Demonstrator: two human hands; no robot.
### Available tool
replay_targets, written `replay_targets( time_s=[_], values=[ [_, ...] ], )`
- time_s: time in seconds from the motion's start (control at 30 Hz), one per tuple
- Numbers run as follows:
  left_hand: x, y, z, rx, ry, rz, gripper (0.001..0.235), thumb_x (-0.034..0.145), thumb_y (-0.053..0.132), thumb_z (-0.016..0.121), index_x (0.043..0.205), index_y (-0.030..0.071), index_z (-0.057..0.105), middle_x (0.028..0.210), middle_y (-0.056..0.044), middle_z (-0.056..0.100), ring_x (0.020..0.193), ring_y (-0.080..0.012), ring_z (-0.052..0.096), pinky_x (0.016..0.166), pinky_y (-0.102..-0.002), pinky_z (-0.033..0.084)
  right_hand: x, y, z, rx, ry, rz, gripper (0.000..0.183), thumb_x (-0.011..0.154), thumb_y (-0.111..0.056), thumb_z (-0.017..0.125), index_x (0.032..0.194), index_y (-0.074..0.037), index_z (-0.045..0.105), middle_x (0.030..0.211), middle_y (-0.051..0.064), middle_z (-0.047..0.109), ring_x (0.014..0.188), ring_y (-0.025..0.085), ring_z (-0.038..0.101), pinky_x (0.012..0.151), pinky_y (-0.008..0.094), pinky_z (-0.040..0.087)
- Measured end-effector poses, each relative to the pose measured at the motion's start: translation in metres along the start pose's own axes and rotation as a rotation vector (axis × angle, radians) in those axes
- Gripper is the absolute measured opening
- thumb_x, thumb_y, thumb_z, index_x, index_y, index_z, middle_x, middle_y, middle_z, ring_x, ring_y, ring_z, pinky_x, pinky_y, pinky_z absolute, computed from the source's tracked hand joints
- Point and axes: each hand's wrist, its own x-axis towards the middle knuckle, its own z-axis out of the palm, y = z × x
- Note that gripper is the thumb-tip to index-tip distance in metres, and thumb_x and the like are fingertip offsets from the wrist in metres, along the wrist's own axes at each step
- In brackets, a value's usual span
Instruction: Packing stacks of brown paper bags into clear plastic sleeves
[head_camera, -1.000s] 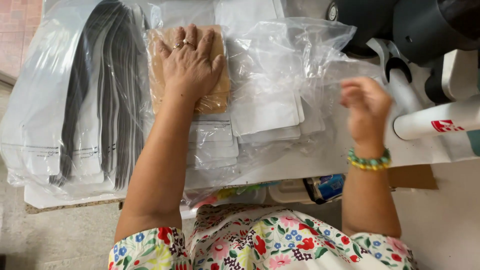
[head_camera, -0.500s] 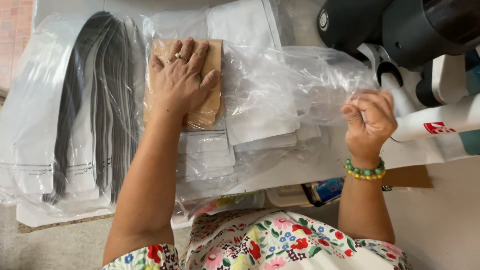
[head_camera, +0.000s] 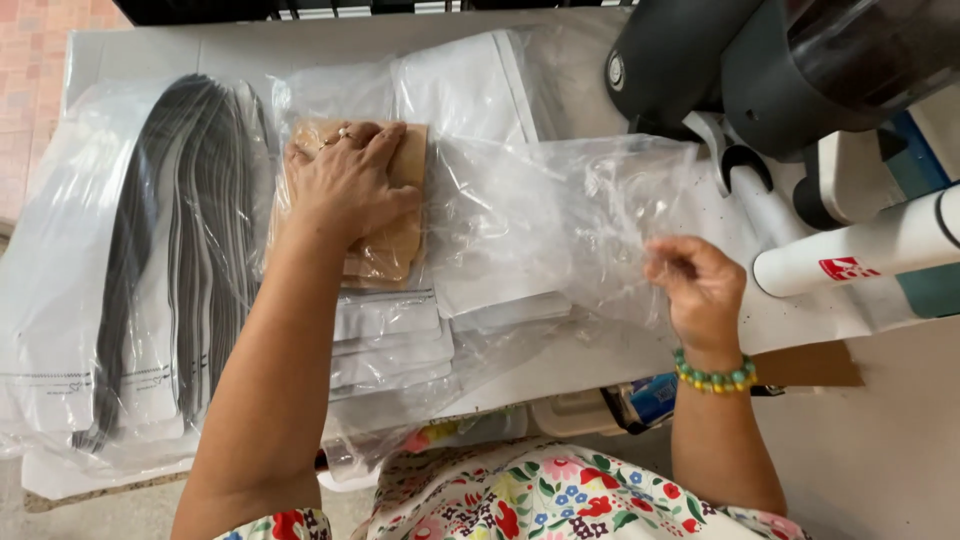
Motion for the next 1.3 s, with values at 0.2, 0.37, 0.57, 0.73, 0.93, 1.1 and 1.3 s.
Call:
replay_targets(
  time_s=[0.2, 0.37, 0.57, 0.73, 0.93, 1.1, 1.3],
  values=[
    [0.031, 0.022, 0.004, 0.159, 0.007, -0.04, 0.073, 0.09, 0.072, 0.048, 0.139, 0.021, 0.064, 0.138, -0.021, 0.061, 0.126, -0.0474, 0.058, 0.102, -0.078, 0.033, -0.009, -0.027, -0.023, -0.067, -0.2, -0.086, 0.017, 0.079, 0.005, 0.08, 0.095, 0.008, 0.075, 0.07, 0.01, 0.066, 0.061, 0.01, 0.061, 0.063, 0.028, 0.056],
    [0.038, 0.021, 0.02, 0.064, -0.01, 0.048, 0.068, 0.078, 0.075, 0.06, 0.112, 0.016, 0.053, 0.122, -0.019, 0.071, 0.12, -0.038, 0.066, 0.115, -0.07, 0.024, 0.0, 0.0, -0.044, -0.341, 0.085, -0.184, 0.008, 0.093, 0.009, 0.078, 0.099, 0.005, 0.076, 0.073, 0.01, 0.065, 0.068, 0.015, 0.061, 0.068, 0.029, 0.051],
    [0.04, 0.012, 0.013, 0.158, -0.095, -0.006, 0.076, 0.07, 0.08, 0.056, 0.126, 0.03, 0.065, 0.122, -0.006, 0.072, 0.117, -0.0298, 0.067, 0.093, -0.048, 0.041, 0.001, 0.014, -0.039, -0.036, 0.032, 0.162, 0.023, 0.092, 0.004, 0.072, 0.115, 0.005, 0.068, 0.071, 0.009, 0.063, 0.066, 0.009, 0.058, 0.072, 0.024, 0.053],
    [0.034, 0.011, -0.003, 0.064, -0.222, -0.042, 0.077, 0.069, 0.087, 0.056, 0.115, 0.03, 0.077, 0.121, -0.007, 0.074, 0.12, -0.0293, 0.066, 0.097, -0.046, 0.049, 0.002, 0.023, -0.034, 0.048, -0.002, 0.215, 0.031, 0.092, -0.001, 0.071, 0.123, 0.002, 0.065, 0.079, 0.008, 0.064, 0.07, 0.009, 0.064, 0.073, 0.023, 0.056],
    [0.024, 0.016, -0.019, 0.008, -0.341, -0.114, 0.078, 0.061, 0.089, 0.061, 0.104, 0.027, 0.082, 0.111, -0.011, 0.077, 0.115, -0.032, 0.069, 0.093, -0.043, 0.053, -0.01, -0.008, -0.003, 0.19, -0.095, 0.378, 0.094, 0.078, -0.069, 0.063, 0.145, -0.004, 0.052, 0.12, 0.008, 0.068, 0.109, 0.011, 0.064, 0.098, 0.025, 0.048],
    [0.028, 0.016, -0.023, 0.047, -0.402, -0.09, 0.085, 0.058, 0.091, 0.057, 0.109, 0.027, 0.081, 0.116, -0.01, 0.076, 0.118, -0.0302, 0.068, 0.098, -0.042, 0.053, -0.019, -0.018, 0.001, 0.146, -0.202, 0.374, 0.085, 0.073, -0.029, 0.08, 0.149, -0.005, 0.049, 0.107, 0.006, 0.059, 0.096, 0.013, 0.057, 0.097, 0.028, 0.046],
    [0.015, 0.025, -0.044, 0.009, -0.497, -0.112, 0.073, 0.076, 0.079, 0.06, 0.108, 0.015, 0.076, 0.12, -0.009, 0.069, 0.108, -0.0323, 0.065, 0.086, -0.044, 0.05, -0.019, -0.082, 0.002, -0.553, 0.128, -0.496, 0.068, 0.093, 0.005, 0.077, 0.15, 0.014, 0.041, 0.146, 0.025, 0.043, 0.135, 0.038, 0.044, 0.111, 0.046, 0.04]
  ],
)
